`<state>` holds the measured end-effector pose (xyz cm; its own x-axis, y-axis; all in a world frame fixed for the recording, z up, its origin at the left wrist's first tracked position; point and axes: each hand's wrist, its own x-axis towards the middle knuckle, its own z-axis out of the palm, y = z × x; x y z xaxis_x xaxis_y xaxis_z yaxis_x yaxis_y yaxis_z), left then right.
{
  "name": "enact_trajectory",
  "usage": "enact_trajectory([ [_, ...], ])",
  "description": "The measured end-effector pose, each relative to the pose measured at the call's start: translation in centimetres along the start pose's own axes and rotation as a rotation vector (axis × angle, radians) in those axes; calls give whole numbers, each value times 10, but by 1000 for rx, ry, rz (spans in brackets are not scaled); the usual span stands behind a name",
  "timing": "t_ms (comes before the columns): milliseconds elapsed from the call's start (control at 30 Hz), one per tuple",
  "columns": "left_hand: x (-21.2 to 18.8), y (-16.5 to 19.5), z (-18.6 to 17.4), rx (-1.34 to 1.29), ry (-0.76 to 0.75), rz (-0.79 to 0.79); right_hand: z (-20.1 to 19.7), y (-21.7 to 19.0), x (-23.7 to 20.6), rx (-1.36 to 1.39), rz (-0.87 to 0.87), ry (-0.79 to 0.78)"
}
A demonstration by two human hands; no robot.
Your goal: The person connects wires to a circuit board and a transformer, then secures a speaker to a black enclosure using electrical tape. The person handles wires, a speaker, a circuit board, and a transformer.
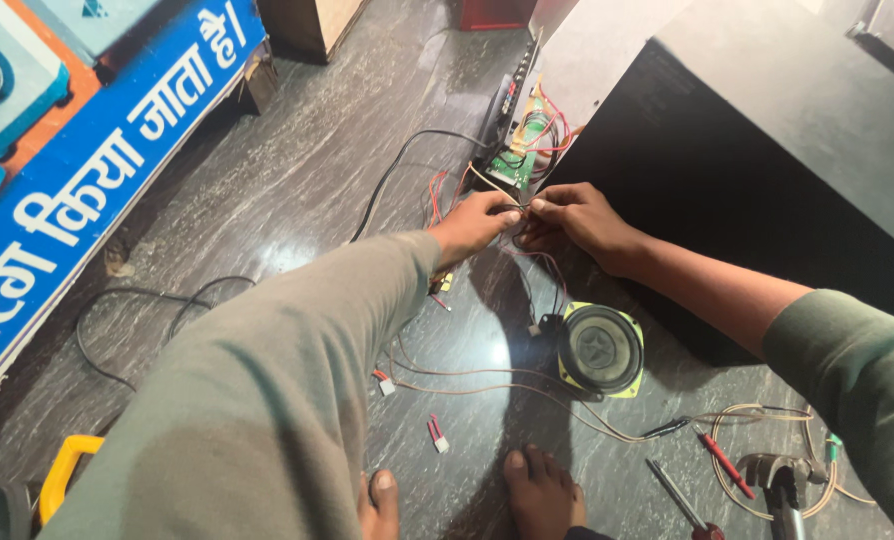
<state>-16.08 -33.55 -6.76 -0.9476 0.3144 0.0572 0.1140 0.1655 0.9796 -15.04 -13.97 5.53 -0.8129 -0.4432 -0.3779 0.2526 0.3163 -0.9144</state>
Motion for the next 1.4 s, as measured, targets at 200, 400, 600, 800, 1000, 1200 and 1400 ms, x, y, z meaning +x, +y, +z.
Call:
enact_trajectory([
  [200,0,0,4,-213,64,-43,4,-15,4,38,53,11],
  [400,-8,9,-6,-103,41,-160,4,-20,4,-103,-57,-12],
  [600,-19,31,-13,-23,-1,-213,2,-21,5,-337,-88,-15],
  [800,-26,51,-12,112,84,-153,3,-28,0,-462,-103,2],
  [1000,-42,69,8,456,416,-145,7,-36,8,-512,-129,66],
  [1200,-50,75,19,453,464,7,9,-41,15,-562,-138,146],
  [1400,-48,74,18,294,395,2,10,-42,11,-397,-131,104],
])
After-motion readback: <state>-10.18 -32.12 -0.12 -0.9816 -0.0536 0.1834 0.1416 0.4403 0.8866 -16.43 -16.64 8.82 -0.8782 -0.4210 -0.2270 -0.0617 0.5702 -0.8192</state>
